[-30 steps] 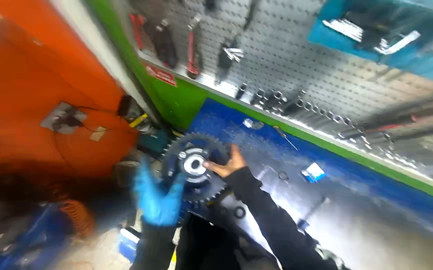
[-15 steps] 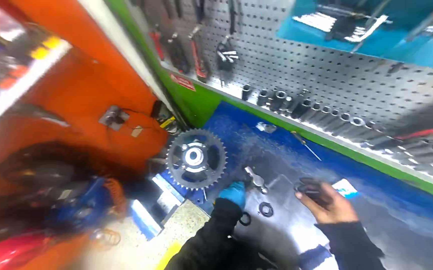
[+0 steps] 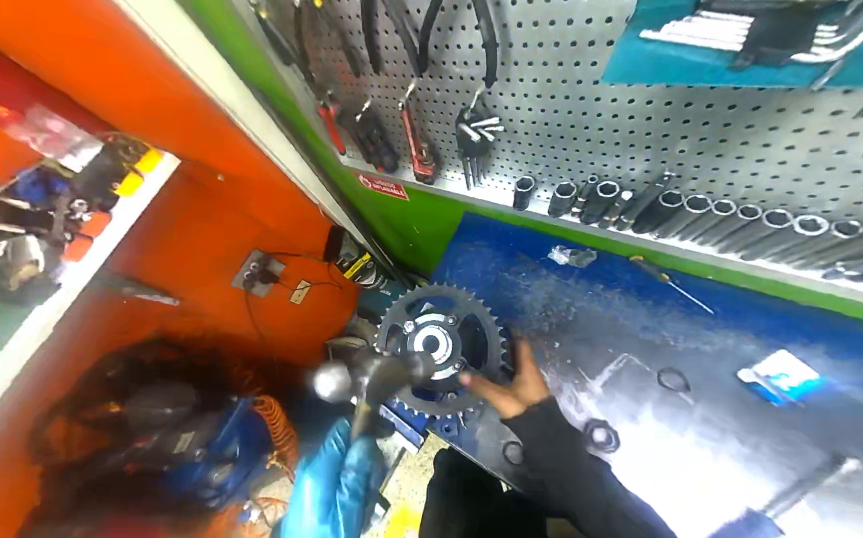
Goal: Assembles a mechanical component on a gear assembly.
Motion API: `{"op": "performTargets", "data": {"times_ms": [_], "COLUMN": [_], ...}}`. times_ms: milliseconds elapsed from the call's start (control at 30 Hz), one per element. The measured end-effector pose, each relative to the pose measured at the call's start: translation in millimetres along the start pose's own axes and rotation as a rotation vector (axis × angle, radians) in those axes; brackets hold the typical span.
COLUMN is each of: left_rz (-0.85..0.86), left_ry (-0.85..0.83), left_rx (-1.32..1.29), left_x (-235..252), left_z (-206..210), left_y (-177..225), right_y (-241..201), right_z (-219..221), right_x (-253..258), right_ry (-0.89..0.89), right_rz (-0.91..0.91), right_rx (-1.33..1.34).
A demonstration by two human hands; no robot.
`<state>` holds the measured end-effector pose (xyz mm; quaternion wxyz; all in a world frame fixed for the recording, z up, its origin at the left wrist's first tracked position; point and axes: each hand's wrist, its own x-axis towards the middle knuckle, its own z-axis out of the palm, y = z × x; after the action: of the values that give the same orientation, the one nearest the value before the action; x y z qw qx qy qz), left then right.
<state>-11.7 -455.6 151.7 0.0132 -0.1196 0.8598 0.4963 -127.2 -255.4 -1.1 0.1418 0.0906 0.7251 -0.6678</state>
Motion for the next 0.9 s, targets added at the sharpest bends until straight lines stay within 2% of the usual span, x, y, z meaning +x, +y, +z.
{"op": "performTargets", "data": {"times_ms": [167,267,400,533,633,800,900], "left_rz": [0.122,0.222,0.234,0.298,0.268,0.256,0.284], "left_ry": [0.012,-0.077,-0.203,-0.151,-0.177,-0.126,-0.137], "left_rx": [0.474,0.631,0.671,0.706,0.761,0.631,0.680], "left_x": [64,83,98,97,104,104,99], "left_z": [-15,-10,-5,-4,2,-6,-4], "left_y": [-13,-9,-12,-3,-9,8,0], "right_y": [-14,-12,-10,-8,-13,-14,-16], "right_z": [42,51,53,56,53,52,52], "right_x": [-2,-7,-4,-4,-7,-6,-6], "right_ry": [0.315,0.386,0.407,0.426,0.395,0.372,0.386], "right_rz": [0.027,0.032,-0.005,-0.039,-0.018,0.014,-0.005], "right_rx": [0.049,0.052,0.033,0.077,0.081,0.099,0.068]}}
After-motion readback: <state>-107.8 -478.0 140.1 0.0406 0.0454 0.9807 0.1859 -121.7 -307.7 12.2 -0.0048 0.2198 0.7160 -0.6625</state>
